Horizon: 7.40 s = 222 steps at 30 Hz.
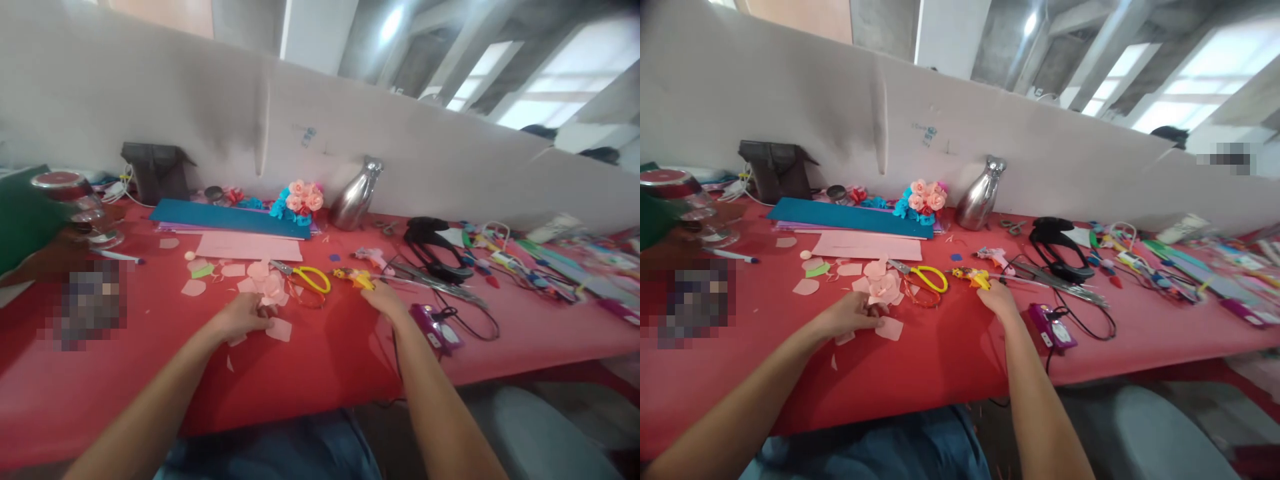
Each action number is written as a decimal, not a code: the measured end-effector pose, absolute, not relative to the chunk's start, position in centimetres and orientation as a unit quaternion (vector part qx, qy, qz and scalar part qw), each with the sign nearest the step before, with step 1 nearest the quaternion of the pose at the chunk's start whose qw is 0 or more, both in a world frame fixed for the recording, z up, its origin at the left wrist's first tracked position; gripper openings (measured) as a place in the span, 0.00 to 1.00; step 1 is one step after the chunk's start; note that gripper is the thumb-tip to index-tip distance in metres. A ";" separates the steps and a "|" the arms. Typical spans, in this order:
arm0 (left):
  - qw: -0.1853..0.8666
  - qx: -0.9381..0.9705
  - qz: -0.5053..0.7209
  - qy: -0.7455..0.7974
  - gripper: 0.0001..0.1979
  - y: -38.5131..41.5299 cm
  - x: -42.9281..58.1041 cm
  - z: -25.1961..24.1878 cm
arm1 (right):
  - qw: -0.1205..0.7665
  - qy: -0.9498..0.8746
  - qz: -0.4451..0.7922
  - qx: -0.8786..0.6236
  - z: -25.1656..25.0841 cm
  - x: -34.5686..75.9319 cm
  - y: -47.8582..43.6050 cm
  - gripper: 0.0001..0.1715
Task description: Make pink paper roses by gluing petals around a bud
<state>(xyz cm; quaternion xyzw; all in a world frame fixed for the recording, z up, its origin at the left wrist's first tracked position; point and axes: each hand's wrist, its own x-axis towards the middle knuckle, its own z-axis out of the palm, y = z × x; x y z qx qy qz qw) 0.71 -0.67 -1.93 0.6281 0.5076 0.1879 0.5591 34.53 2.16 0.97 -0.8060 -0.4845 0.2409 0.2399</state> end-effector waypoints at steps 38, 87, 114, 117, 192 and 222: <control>0.484 0.678 0.178 0.524 0.12 -1.0 1.4 -0.9 | 0.160 -0.708 0.324 -0.606 3.6 26.3 -7.7 0.23; 0.464 0.698 0.168 0.518 0.16 -1.0 1.4 -0.5 | 0.073 -0.781 0.182 -0.593 4.4 25.5 -5.4 0.23; 0.454 0.697 0.141 0.537 0.20 -1.1 1.5 -0.2 | 0.043 -0.794 0.155 -0.587 5.0 25.1 -6.1 0.25; 0.459 0.701 0.144 0.527 0.20 -1.1 1.4 -0.2 | 0.029 -0.797 0.154 -0.583 5.0 25.2 -6.3 0.26; 0.534 0.636 0.240 0.502 0.07 -0.9 1.6 -1.3 | 0.259 -0.549 0.270 -0.748 2.0 31.6 4.1 0.26; 0.468 0.657 0.302 0.508 0.05 -0.1 0.8 -0.2 | 0.095 -0.828 0.300 -0.464 4.0 18.8 0.8 0.12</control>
